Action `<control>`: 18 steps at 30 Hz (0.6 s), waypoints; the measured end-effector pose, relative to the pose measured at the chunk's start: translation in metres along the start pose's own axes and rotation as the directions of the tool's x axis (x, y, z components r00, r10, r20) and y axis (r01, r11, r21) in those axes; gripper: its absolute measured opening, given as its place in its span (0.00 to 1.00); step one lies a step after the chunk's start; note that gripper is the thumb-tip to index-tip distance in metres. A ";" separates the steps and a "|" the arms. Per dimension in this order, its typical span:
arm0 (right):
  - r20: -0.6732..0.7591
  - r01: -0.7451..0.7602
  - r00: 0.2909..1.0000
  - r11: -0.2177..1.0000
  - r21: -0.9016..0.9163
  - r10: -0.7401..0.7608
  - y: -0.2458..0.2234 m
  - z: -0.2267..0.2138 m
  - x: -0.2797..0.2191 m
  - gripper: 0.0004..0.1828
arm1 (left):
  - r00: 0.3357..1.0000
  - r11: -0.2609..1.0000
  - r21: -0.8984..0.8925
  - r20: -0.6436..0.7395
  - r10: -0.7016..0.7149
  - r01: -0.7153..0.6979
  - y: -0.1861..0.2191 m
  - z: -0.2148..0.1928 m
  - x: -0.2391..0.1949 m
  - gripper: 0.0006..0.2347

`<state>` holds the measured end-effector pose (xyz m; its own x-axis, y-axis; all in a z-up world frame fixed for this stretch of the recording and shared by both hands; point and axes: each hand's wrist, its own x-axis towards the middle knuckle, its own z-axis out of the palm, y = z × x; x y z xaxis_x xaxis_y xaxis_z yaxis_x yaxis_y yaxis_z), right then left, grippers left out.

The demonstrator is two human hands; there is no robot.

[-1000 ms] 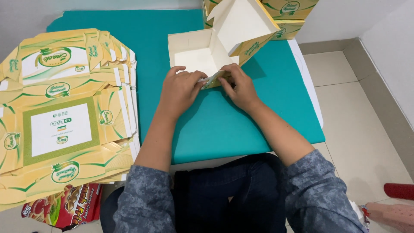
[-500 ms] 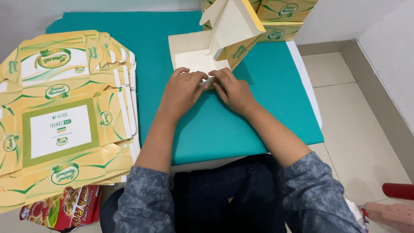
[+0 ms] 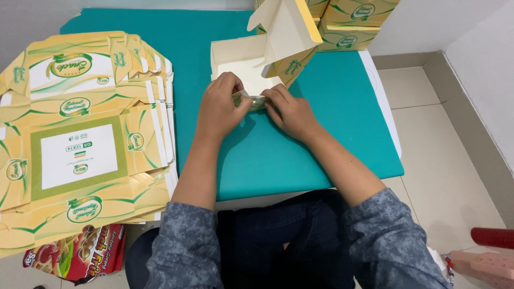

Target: The person assembles a flat, pre-printed cardboard box by folding the side flaps and tucking the tabs into slots to form a rectangular container. The person then places the completed box on a stack of similar boxes.

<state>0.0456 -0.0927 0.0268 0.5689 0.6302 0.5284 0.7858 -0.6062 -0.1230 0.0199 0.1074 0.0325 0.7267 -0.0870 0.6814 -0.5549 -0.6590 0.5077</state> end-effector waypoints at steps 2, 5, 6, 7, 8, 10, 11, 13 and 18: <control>0.017 -0.008 1.000 1.000 0.004 0.008 0.002 0.000 -0.001 0.11 | 0.999 1.000 -0.013 -0.035 -0.027 0.026 0.002 -0.001 0.000 0.06; 0.008 -0.007 1.000 1.000 -0.016 0.007 0.002 0.000 -0.002 0.11 | 0.991 0.993 -0.071 -0.080 -0.102 0.097 0.001 -0.002 0.000 0.06; 0.009 0.000 1.000 1.000 -0.016 0.000 0.003 0.001 -0.002 0.11 | 0.994 0.996 -0.057 -0.078 -0.075 0.071 0.001 -0.002 0.002 0.06; 0.011 0.005 1.000 1.000 -0.015 -0.005 0.003 0.001 -0.003 0.12 | 0.996 0.998 -0.044 -0.074 -0.048 0.045 0.002 -0.002 0.002 0.06; 0.011 0.003 1.000 1.000 -0.015 -0.003 0.002 0.000 -0.003 0.12 | 0.996 0.998 -0.045 -0.072 -0.048 0.045 0.001 -0.001 0.001 0.06; 0.001 0.006 1.000 1.000 0.014 -0.006 0.001 -0.001 -0.002 0.12 | 0.999 0.999 -0.010 0.043 0.033 -0.032 0.000 0.002 0.000 0.11; -0.001 0.005 1.000 1.000 0.014 -0.005 0.002 -0.001 -0.003 0.12 | 0.998 0.999 -0.010 0.044 0.035 -0.034 0.003 -0.002 0.002 0.11; -0.023 -0.012 1.000 0.999 0.051 0.013 0.004 0.000 -0.003 0.12 | 0.992 0.990 0.078 0.038 0.119 -0.121 0.010 -0.011 0.006 0.11; -0.040 -0.010 0.999 0.999 0.046 0.012 0.005 -0.001 -0.004 0.12 | 0.988 0.988 0.019 0.027 0.151 -0.152 0.011 -0.011 0.007 0.09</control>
<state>0.0474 -0.0990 0.0247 0.5677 0.6030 0.5604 0.7906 -0.5892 -0.1668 0.0144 0.1072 0.0486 0.6452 -0.2059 0.7357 -0.6511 -0.6519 0.3886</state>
